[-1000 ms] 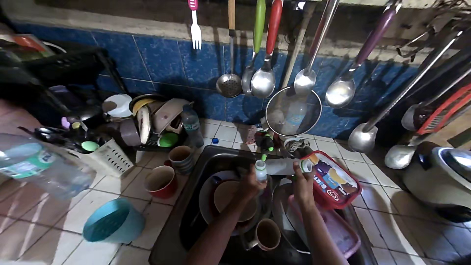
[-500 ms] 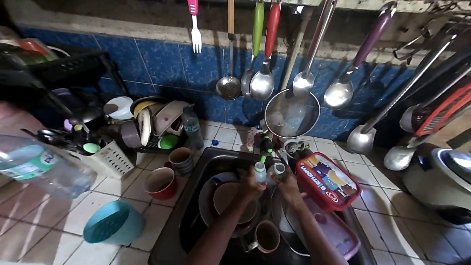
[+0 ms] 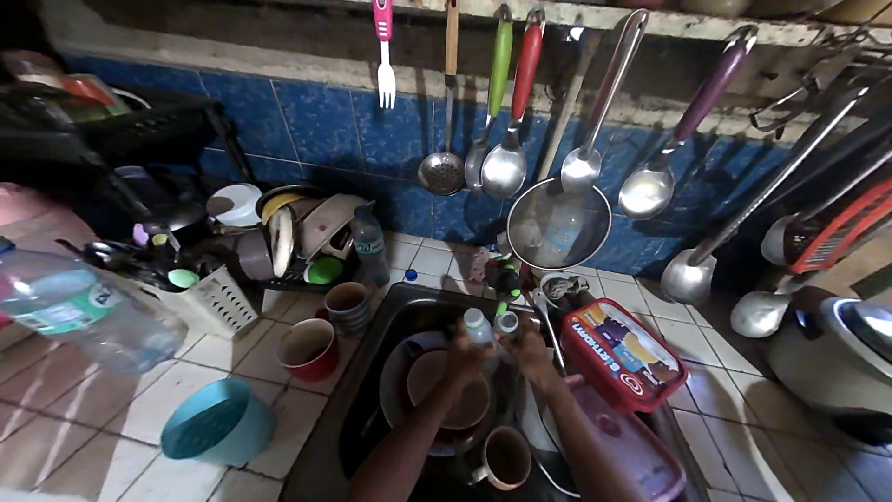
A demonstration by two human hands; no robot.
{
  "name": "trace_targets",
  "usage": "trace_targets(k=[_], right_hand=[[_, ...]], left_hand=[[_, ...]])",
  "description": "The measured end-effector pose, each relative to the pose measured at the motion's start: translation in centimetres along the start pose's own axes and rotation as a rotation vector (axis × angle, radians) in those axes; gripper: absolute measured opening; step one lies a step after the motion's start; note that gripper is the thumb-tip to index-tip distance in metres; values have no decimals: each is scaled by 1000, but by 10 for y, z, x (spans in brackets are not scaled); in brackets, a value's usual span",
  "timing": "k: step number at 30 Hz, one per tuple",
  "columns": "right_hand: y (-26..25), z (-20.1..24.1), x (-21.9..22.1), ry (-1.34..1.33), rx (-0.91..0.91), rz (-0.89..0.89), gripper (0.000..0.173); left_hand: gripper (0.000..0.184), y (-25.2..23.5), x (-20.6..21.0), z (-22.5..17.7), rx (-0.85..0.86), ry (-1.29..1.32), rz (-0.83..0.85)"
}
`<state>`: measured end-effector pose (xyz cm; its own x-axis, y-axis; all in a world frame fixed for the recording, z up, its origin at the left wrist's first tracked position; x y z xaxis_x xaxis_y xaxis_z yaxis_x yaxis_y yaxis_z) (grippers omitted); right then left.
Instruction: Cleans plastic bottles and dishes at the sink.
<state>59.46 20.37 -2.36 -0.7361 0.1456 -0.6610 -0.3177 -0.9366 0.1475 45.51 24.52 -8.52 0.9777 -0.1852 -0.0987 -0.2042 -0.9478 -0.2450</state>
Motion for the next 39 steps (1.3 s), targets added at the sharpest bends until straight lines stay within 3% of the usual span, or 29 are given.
trace_targets(k=[3,5,11,14,17,23,26,39], right_hand=[[-1,4,5,-14,-25,8,67],[-1,6,6,-41,-13,9,65],[-4,3,14,-67,-52,8,68],[-10,-6,20,-87,-62,80,79],[-10,-2,20,-47,-19,129,81],[0,11,18,89,65,75,85],[4,8,17,117,40,47,87],[-4,1,16,47,34,61,79]], left_hand=[[90,0,-18,-15,144,70,-84],[90,5,-38,-41,142,61,-97],[84,57,-116,-108,134,-350,-10],[82,101,-144,-110,196,-253,4],[82,145,-161,-113,133,-163,16],[77,204,-183,-118,63,-206,53],[78,220,-190,-112,-8,-187,25],[77,240,-197,-105,30,-199,3]])
Point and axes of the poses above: each hand's wrist, its own y-axis away from the middle knuckle, its own x-axis out of the palm, z = x × y, the point moved 2 cm from there along -y, towards the middle knuckle, and after that the axes turned 7 degrees about x, right-handed, at the moved point
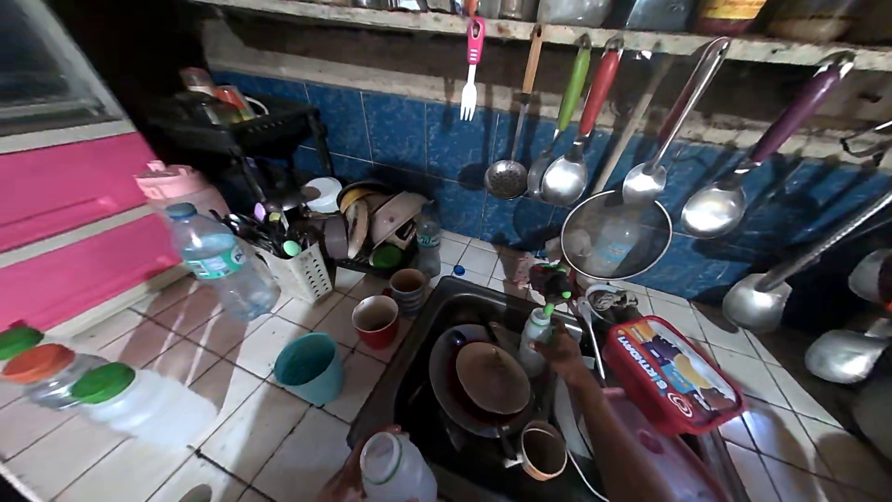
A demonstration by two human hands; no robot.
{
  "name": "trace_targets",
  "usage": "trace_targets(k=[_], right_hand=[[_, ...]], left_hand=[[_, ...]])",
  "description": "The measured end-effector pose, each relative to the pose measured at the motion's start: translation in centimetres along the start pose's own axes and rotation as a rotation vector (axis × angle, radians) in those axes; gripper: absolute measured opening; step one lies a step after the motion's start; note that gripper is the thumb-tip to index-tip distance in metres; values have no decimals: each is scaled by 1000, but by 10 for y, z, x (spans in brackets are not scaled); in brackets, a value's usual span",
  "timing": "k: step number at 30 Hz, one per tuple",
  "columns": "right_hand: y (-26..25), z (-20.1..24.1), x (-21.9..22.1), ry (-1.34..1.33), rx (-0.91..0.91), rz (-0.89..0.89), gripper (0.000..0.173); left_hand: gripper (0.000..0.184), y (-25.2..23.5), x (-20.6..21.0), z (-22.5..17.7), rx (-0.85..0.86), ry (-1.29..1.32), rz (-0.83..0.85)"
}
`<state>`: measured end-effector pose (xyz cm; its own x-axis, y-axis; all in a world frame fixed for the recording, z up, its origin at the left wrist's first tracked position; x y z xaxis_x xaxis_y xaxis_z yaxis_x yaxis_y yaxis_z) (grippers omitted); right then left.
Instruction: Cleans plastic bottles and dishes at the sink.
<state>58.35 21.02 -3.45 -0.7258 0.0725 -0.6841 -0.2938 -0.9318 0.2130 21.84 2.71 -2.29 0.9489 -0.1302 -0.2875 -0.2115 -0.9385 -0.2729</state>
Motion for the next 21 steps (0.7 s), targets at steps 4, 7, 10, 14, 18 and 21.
trace_targets(k=[4,7,10,14,18,21], right_hand=[[-4,-8,1,-18,7,5,79],[7,-8,-6,35,49,-30,74],[31,-7,-15,10,76,-132,64],[79,-1,-7,-462,-24,22,36],[145,28,18,-676,-183,348,37],[190,53,44,-518,-492,376,34]], left_hand=[[75,4,-2,0,13,-17,-2],[73,7,-4,0,33,-59,-5],[72,9,-5,-1,49,-114,7],[67,11,7,-4,91,-236,10],[65,8,23,-9,84,-282,45],[63,1,36,-17,108,-367,42]])
Point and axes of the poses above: each hand's wrist, its own y-axis away from the middle knuckle, its own x-axis out of the palm, z = x × y, the point moved 2 cm from there along -y, towards the middle knuckle, and after that the axes turned 7 degrees about x, right-handed, at the moved point
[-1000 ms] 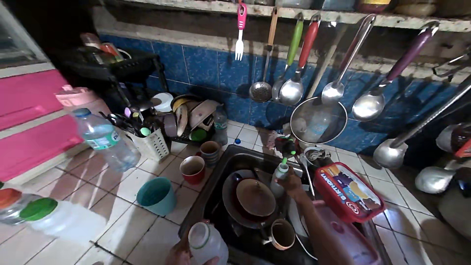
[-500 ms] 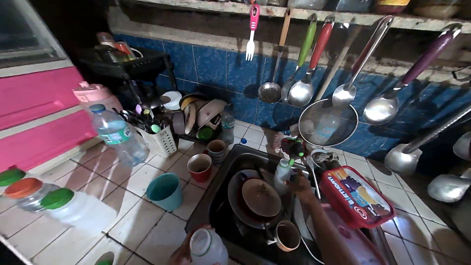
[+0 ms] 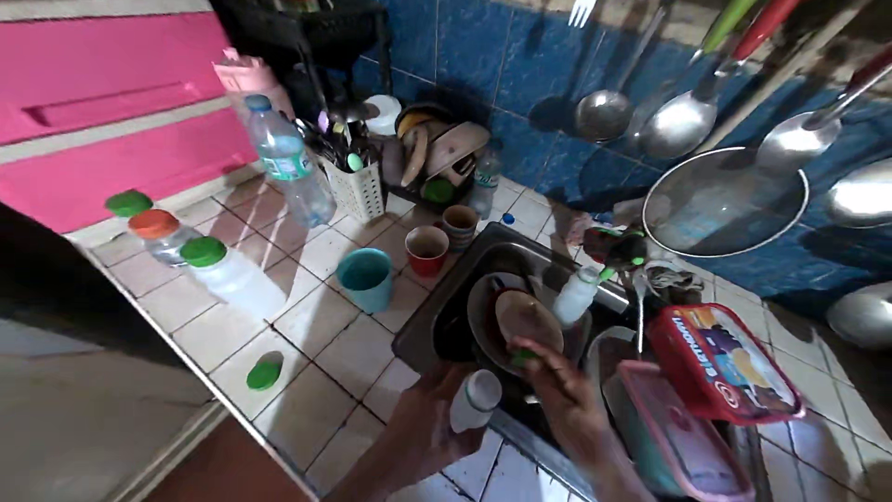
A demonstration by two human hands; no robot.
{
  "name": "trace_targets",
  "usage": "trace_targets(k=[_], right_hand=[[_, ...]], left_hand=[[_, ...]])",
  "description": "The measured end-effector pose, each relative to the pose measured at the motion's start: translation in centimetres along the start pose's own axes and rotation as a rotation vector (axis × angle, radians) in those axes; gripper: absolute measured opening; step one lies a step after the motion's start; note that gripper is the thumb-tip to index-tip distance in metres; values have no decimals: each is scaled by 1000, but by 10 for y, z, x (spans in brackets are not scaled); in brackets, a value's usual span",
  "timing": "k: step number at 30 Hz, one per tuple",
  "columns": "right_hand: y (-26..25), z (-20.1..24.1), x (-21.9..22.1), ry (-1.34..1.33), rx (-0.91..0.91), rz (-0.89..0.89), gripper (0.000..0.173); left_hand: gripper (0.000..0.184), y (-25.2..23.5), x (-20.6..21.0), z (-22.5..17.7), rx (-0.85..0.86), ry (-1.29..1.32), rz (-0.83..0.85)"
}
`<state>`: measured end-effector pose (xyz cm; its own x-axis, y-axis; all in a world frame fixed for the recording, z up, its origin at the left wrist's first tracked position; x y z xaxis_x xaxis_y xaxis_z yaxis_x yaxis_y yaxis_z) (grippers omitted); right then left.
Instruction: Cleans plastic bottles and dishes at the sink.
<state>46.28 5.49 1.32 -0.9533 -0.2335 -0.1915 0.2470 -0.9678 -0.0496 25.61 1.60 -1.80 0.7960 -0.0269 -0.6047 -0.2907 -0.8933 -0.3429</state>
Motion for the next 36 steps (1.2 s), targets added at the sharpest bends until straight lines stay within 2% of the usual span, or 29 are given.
trace_targets(k=[2,4,7,9,12,15,18,21,24,28,29,31,34,36], right_hand=[[7,10,24,150,-174,12,33],[12,14,33,220,-248,37,35],[12,16,22,384,-349,86,36],[13,21,14,470,-381,27,36],[8,28,9,381,-263,-165,32],[1,19,11,201,-58,-117,29],[-1,9,17,268,-14,-65,32],[-3,2,22,318,-203,-40,34],[-2,-2,26,530,-464,-102,30],[5,-5,26,740,-582,-184,30],[7,-4,22,764,-616,-158,30],[16,5,15,785,-635,20,36],[35,31,8,831,-545,332,37],[43,42,9,927,-523,423,36]], left_hand=[[63,-4,3,-5,-24,1,25],[64,-7,5,-6,-26,3,30],[63,-7,4,-6,-46,30,68],[64,-8,1,-7,-80,51,116],[67,-14,-2,-13,-166,103,202],[67,-14,1,-13,-156,112,200],[67,-13,7,-12,-104,109,179],[69,-12,10,-9,-94,159,151],[70,-13,12,-5,-136,238,157],[67,-16,14,-1,-94,265,164],[67,-15,14,0,-64,273,180],[69,-15,8,1,3,309,255],[73,-17,-4,4,99,342,446],[71,-17,-7,4,181,333,518]])
Point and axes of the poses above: each hand's wrist, its own y-axis away from the middle knuckle, its own x-axis out of the palm, z = x × y, the point moved 2 cm from there along -y, towards the middle knuckle, and after that the axes turned 7 degrees about x, right-handed, at the moved point
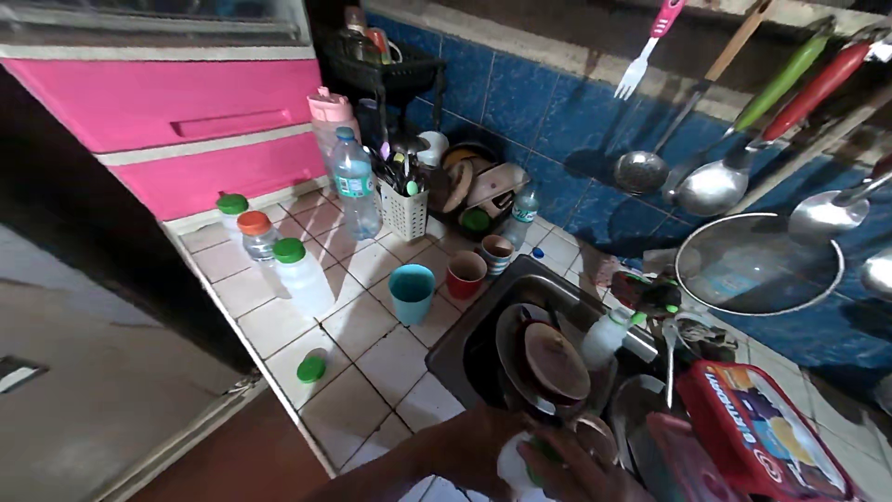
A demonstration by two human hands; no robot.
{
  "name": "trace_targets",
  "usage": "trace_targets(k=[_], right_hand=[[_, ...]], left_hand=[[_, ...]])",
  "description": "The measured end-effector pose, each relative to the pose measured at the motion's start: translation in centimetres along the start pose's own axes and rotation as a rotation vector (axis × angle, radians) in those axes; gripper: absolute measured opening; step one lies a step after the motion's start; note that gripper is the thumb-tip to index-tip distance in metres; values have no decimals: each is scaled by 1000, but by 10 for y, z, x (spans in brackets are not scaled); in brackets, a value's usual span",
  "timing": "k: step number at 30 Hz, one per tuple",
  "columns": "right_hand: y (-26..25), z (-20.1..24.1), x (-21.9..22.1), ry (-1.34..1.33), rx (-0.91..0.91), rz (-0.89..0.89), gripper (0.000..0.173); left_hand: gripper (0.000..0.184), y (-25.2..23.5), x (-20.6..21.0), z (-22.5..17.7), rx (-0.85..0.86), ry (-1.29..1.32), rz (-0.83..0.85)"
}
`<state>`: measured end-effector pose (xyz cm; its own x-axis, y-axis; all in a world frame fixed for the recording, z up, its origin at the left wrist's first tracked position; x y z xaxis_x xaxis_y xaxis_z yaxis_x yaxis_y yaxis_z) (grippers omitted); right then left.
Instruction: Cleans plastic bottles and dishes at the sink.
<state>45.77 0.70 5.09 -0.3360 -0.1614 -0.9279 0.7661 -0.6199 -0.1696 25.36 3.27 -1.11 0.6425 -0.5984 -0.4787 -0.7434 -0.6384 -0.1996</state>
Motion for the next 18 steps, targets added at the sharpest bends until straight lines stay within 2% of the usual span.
trace_targets(k=[2,5,9,12,15,17,18], right_hand=[[-1,4,1,100,-27,1,36],[-8,1,8,171,45,-51,45],[-22,8,24,44,225,-58,43],[-42,25,34,-7,233,-169,41],[-70,40,34,-298,222,-190,53],[-84,39,38,-516,139,-149,69],[-88,35,41,-567,111,-142,72]], left_hand=[[69,3,1,-4,13,-18,2],[67,8,5,-14,-87,-95,-75],[60,25,20,-4,35,-460,-394],[64,42,14,-5,-23,-633,-527],[66,65,-11,-18,-70,-695,-710],[61,90,-33,-19,-90,-699,-926],[58,105,-44,-17,-105,-687,-1054]])
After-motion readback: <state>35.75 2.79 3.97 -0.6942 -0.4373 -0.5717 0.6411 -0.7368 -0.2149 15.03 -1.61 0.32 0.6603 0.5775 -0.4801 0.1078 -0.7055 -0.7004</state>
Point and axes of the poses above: each hand's wrist, its own y-axis away from the middle knuckle, its own x-axis out of the palm, z = x × y, the point moved 2 cm from there along -y, towards the middle knuckle, and after that the axes turned 7 degrees about x, right-handed, at the moved point
